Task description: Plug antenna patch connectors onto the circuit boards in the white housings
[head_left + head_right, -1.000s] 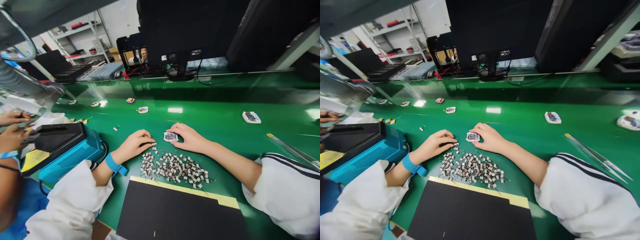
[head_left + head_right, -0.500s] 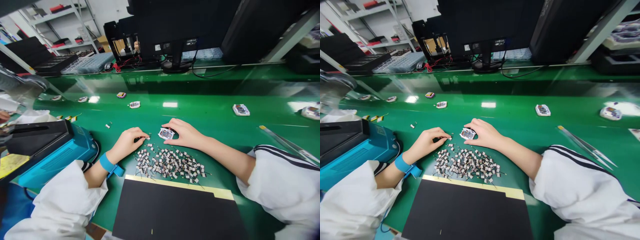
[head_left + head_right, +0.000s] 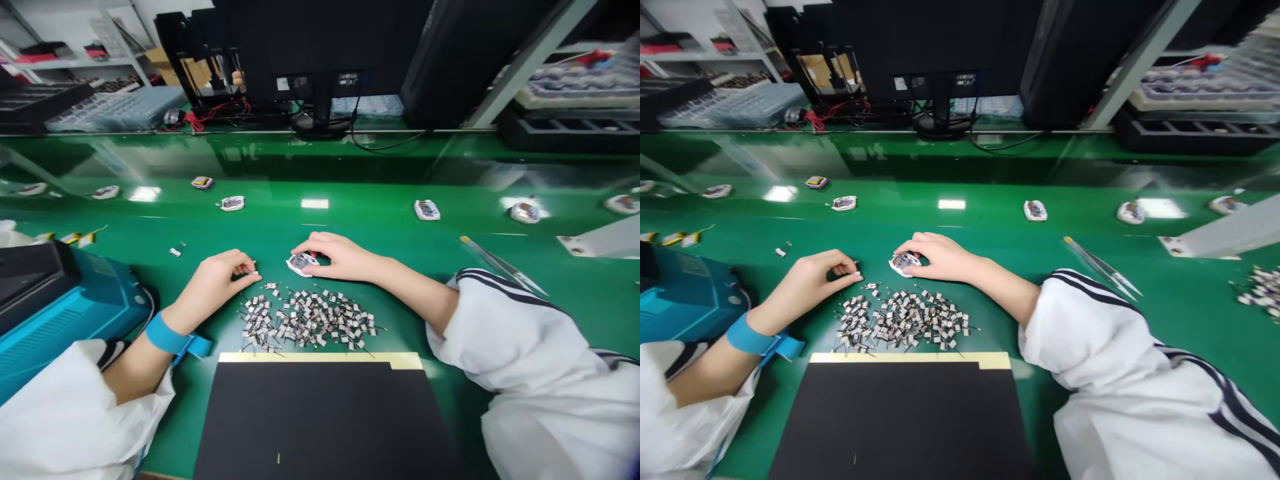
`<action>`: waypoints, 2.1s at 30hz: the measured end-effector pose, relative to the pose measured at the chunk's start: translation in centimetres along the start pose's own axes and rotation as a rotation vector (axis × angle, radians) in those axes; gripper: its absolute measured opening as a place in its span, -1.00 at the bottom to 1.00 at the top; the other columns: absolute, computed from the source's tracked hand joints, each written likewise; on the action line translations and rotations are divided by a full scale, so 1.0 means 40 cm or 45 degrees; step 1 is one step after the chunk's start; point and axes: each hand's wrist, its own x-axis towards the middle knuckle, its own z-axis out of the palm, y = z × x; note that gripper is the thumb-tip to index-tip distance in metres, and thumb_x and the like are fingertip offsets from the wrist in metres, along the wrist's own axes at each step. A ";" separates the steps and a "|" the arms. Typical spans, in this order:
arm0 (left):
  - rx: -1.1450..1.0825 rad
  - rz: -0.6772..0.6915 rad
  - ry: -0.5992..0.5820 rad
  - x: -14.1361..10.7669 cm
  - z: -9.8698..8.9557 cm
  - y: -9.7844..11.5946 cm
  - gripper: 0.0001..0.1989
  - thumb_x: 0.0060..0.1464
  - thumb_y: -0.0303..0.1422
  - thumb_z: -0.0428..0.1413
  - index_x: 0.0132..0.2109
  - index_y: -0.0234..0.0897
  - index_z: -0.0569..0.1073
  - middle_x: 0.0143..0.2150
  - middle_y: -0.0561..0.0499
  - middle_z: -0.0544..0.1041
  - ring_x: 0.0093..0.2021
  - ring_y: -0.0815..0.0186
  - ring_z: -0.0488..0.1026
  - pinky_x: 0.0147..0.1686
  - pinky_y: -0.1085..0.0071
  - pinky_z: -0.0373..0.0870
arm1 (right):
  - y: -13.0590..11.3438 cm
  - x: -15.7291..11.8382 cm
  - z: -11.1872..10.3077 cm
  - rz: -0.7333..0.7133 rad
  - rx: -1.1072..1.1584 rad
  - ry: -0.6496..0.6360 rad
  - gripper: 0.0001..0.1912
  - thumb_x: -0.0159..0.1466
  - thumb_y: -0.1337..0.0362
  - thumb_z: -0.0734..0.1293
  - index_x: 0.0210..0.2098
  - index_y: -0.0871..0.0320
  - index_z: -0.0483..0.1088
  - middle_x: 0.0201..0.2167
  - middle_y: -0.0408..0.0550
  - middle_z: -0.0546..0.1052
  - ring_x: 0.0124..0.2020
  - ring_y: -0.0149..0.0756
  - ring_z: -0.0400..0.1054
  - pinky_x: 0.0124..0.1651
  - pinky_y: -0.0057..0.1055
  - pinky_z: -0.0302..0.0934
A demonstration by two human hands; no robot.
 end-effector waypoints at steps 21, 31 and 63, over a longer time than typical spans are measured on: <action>-0.151 0.045 -0.067 -0.001 -0.021 -0.014 -0.70 0.00 -0.13 0.08 -0.35 -0.31 0.49 -0.38 0.01 0.42 -0.40 0.40 0.36 -0.37 0.51 0.28 | -0.003 0.001 0.021 0.355 -0.450 0.165 -0.62 0.17 -0.05 0.18 -0.39 0.18 0.17 -0.50 -0.13 0.35 -0.43 -0.35 0.22 -0.49 -0.52 -0.15; -0.011 0.139 -0.129 -0.016 -0.026 -0.015 -0.64 0.10 -0.13 -0.05 -0.12 -0.27 0.44 -0.33 -0.02 0.36 -0.35 0.37 0.34 -0.31 0.45 0.30 | 0.005 0.000 0.021 0.327 -0.450 0.172 -0.66 0.21 0.00 0.14 -0.38 0.18 0.18 -0.48 -0.12 0.37 -0.40 -0.33 0.23 -0.48 -0.50 -0.14; -0.307 -0.097 0.136 -0.014 -0.017 -0.045 -0.84 0.03 -0.37 0.04 -0.27 -0.34 0.45 -0.30 -0.02 0.44 -0.31 0.36 0.41 -0.32 0.49 0.38 | 0.044 -0.018 -0.022 0.009 -0.111 -0.054 -0.46 0.12 -0.12 0.20 0.02 -0.02 0.24 -0.41 -0.13 0.33 -0.35 -0.37 0.19 -0.38 -0.53 -0.02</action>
